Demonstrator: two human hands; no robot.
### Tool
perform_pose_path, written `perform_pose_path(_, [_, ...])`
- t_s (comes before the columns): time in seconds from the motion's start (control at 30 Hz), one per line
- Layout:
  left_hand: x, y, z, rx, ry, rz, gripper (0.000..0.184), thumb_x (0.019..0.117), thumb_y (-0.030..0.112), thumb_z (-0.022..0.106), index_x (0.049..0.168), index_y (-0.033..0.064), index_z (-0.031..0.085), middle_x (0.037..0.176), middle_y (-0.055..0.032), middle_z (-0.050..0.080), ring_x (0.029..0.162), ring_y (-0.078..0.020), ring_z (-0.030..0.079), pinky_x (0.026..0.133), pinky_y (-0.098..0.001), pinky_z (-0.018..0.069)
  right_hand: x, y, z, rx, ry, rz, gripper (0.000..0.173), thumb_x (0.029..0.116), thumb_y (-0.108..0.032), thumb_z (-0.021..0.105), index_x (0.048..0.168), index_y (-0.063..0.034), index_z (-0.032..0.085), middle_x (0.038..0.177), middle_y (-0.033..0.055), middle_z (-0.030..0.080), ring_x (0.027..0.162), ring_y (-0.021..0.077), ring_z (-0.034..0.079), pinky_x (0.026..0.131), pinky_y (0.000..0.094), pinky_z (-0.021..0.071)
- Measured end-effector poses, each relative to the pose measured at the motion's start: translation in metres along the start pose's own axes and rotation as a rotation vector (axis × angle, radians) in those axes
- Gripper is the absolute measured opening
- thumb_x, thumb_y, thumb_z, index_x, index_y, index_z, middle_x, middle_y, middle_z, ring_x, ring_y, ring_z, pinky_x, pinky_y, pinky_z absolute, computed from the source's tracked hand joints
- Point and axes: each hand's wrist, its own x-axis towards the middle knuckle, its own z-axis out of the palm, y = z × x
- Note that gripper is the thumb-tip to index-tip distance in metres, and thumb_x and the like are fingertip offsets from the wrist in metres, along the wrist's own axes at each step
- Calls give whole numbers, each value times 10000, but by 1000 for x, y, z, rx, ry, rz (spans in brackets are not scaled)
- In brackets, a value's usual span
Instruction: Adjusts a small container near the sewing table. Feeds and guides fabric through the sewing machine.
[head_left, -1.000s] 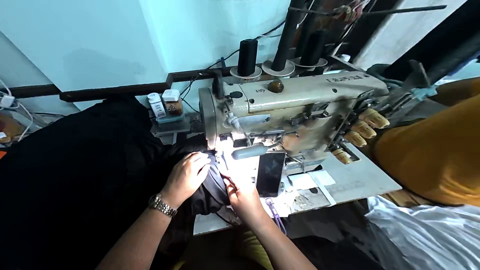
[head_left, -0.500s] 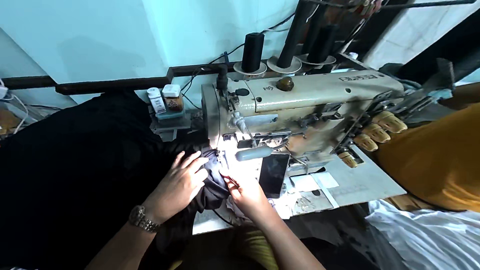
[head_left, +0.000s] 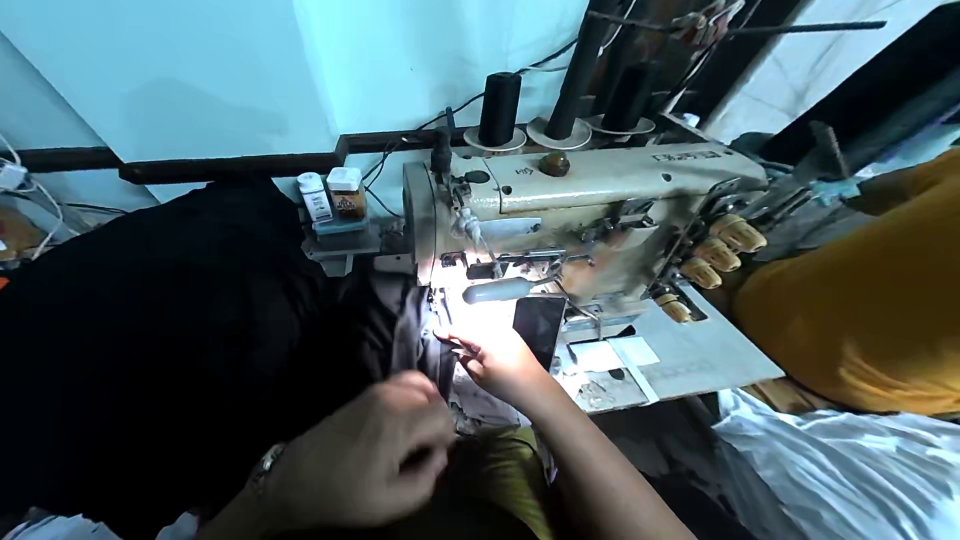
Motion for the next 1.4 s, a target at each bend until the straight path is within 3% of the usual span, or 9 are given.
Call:
perform_pose_path(0.1, [-2,18,9,-163,-30,166,173,992,223,597,882,105,659,704,-8,631,745,-144,648,961,-340,511,-8,11,22,25,331,-270,173,913,-184,673,1021,-239,798,945,41,756,813,200,715,692,412,592])
perform_pose_path(0.3, [-17,0,73,129,455,-80,514,890,511,756,1264,227,547,1141,21,625,1176,-87,584,1196,-391,332,-58,-7,11,400,186,-300,168,972,-142,651,1085,-157,774,1205,26,721,1044,68,688,869,236,588])
perform_pose_path(0.37, [-17,-33,95,328,506,-154,470,932,366,710,1343,229,526,1273,-3,641,1321,-179,539,1229,-545,256,-58,-7,6,424,240,-315,234,968,-77,604,1124,-137,768,1214,16,732,1097,82,687,923,257,587])
perform_pose_path(0.47, [-21,-77,96,499,550,-225,212,950,166,627,1120,217,743,1012,-11,723,1214,-268,606,1179,-656,248,-56,-5,3,326,237,-328,225,978,-86,597,1113,-142,768,1196,-3,745,1089,80,699,919,267,589])
perform_pose_path(0.6, [-24,-63,56,607,503,-236,109,953,216,619,951,239,725,949,-4,663,1167,-244,604,1172,-629,259,-60,1,3,311,246,-361,210,1004,-99,586,1112,-119,765,1225,21,740,1138,94,690,958,262,578])
perform_pose_path(1.0, [-5,-69,23,619,175,-250,255,902,41,606,991,226,757,1127,14,725,1297,-300,581,1147,-726,271,-52,4,12,226,226,-312,202,1006,-117,555,1049,-108,752,1209,10,742,1111,86,698,916,258,584])
perform_pose_path(1.27, [12,-93,2,553,5,-353,422,784,172,787,1196,247,730,1193,26,712,1315,-263,573,1158,-697,281,-21,11,30,1,347,-241,247,933,-204,622,1074,-143,815,825,47,770,748,193,741,680,406,594])
perform_pose_path(1.33, [6,-84,-4,605,-40,-399,590,704,257,882,1261,223,689,1247,-35,684,1321,-321,564,1122,-726,312,-21,12,32,14,336,-239,243,945,-208,620,1080,-145,812,851,46,774,781,188,746,703,396,598])
perform_pose_path(1.4, [-3,-74,-13,675,6,-429,442,740,29,825,1156,134,721,1160,-128,703,1251,-394,604,1096,-762,316,-24,14,31,27,321,-236,245,954,-215,616,1087,-153,812,869,43,778,802,180,747,727,387,600])
